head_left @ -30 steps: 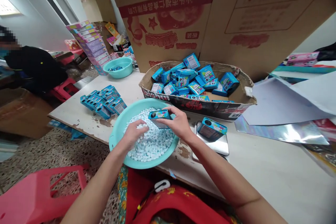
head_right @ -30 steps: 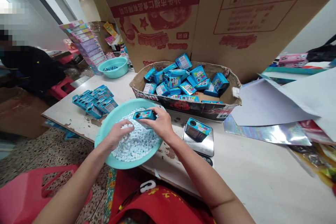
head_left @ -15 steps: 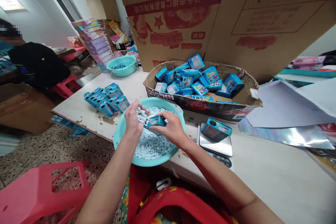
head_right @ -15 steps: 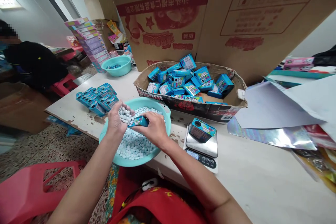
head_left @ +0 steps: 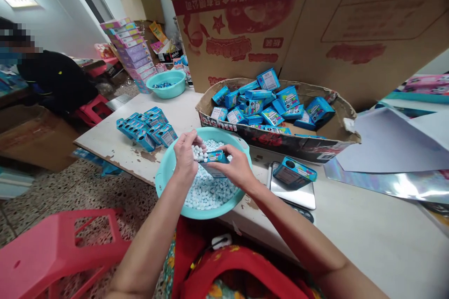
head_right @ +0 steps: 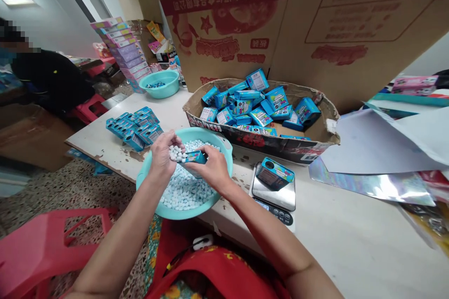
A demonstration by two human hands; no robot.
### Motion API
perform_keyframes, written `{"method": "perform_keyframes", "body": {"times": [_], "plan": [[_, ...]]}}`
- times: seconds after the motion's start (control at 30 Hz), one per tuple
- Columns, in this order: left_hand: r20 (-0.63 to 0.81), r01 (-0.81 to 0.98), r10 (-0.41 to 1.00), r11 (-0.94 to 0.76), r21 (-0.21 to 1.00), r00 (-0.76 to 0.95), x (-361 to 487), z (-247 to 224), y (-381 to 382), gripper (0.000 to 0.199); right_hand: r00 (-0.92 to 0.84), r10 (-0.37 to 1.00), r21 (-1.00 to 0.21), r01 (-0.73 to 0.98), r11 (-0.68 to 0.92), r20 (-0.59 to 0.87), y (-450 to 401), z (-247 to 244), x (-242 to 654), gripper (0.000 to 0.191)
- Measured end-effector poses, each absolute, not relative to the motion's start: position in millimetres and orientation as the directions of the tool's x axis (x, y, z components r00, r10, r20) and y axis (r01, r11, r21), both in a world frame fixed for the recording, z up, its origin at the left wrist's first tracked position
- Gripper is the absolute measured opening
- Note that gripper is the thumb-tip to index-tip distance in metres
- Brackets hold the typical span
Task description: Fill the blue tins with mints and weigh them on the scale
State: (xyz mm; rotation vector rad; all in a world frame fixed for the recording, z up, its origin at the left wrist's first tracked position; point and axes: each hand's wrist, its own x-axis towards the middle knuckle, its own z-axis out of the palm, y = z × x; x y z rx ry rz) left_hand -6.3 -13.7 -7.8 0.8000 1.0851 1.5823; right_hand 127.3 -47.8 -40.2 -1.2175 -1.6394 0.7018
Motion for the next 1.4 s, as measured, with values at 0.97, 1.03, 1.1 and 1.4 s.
{"method": "perform_keyframes", "body": {"times": [0.97, 1.03, 1.1, 1.4], "plan": [[-0.05, -0.429, 0.978, -0.042, 0.902, -0.2, -28, 5, -11, 0.029, 0.096, 0.967, -0.971, 0.068, 0.23, 0.236, -68, -44, 145, 0.04], [-0.191, -0.378, 0.95, 0.087, 0.922, -0.247, -42, -3, -4, 0.021, 0.168, 0.963, -0.976, -0.025, 0.217, 0.21, -82, -34, 171, 0.043], [-0.421, -0.217, 0.888, 0.381, 0.899, -0.187, -51, -21, -3, 0.021, 0.259, 0.945, -0.975, -0.05, 0.218, 0.198, -101, -27, 204, 0.044], [-0.498, 0.058, 0.852, 0.495, 0.867, 0.163, -42, -51, -1, 0.017, 0.764, 0.578, -0.955, 0.277, 0.106, 0.286, -195, -51, 361, 0.044]]}}
